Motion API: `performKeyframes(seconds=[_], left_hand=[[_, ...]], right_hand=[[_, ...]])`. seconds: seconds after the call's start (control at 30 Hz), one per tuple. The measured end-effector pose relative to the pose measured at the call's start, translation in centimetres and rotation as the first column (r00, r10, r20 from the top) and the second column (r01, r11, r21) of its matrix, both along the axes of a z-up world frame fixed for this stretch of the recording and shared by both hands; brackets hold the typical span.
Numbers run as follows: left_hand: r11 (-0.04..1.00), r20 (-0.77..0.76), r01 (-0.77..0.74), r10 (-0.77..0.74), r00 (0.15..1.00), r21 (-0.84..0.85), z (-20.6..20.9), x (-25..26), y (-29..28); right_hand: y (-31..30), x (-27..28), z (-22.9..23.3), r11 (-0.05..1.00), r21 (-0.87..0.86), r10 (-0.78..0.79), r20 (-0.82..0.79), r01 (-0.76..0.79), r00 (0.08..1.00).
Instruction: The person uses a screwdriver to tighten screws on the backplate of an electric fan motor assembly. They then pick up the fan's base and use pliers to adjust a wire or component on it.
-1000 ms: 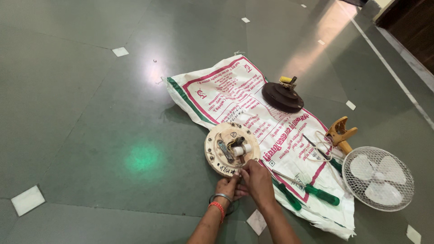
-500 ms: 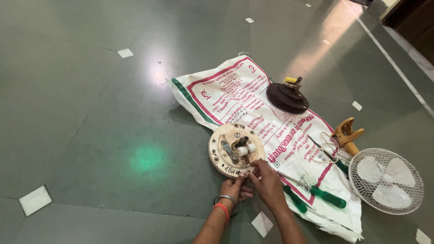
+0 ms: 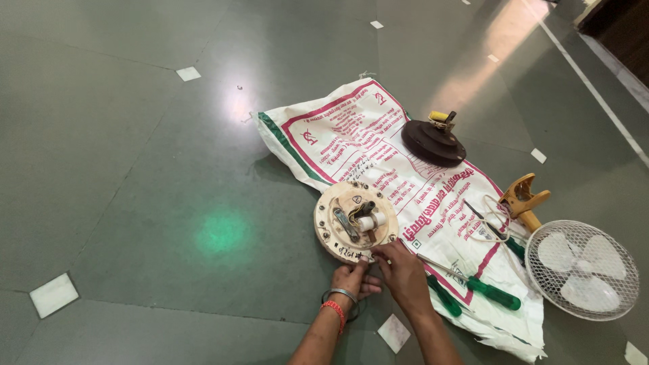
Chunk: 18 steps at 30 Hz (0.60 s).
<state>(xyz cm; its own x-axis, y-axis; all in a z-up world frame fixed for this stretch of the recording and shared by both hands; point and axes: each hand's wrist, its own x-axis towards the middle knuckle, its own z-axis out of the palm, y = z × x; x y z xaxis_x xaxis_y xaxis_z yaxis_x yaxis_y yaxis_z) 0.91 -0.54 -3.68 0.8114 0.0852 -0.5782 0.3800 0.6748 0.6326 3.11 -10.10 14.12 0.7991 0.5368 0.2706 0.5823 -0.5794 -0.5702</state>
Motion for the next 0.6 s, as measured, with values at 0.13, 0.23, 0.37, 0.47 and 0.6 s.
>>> performKeyframes(seconds=[0.13, 0.23, 0.37, 0.47, 0.6], left_hand=[[1.000, 0.003, -0.003, 0.003, 1.000, -0.001, -0.2, -0.1, 0.0], [1.000, 0.007, -0.001, 0.001, 1.000, -0.004, -0.1, -0.1, -0.1], [1.000, 0.016, 0.005, -0.005, 1.000, 0.006, 0.1, -0.1, 0.1], [0.999, 0.027, 0.010, -0.011, 1.000, 0.030, 0.5, -0.3, 0.0], [0.998, 0.049, -0.006, 0.003, 0.999, 0.058, 1.2, -0.7, 0.2]], right_hand=[[-0.2, -0.2, 0.0, 1.000, 0.005, 0.019, 0.016, -0.019, 1.000], [-0.2, -0.1, -0.1, 1.000, 0.013, 0.011, 0.010, -0.012, 1.000], [0.0, 0.3, -0.4, 0.999, -0.043, 0.006, 0.056, -0.003, 0.998], [0.2, 0.4, -0.3, 0.996, -0.082, -0.031, 0.033, 0.034, 0.999], [0.5, 0.3, 0.0, 0.986, -0.145, -0.077, 0.010, 0.078, 0.997]])
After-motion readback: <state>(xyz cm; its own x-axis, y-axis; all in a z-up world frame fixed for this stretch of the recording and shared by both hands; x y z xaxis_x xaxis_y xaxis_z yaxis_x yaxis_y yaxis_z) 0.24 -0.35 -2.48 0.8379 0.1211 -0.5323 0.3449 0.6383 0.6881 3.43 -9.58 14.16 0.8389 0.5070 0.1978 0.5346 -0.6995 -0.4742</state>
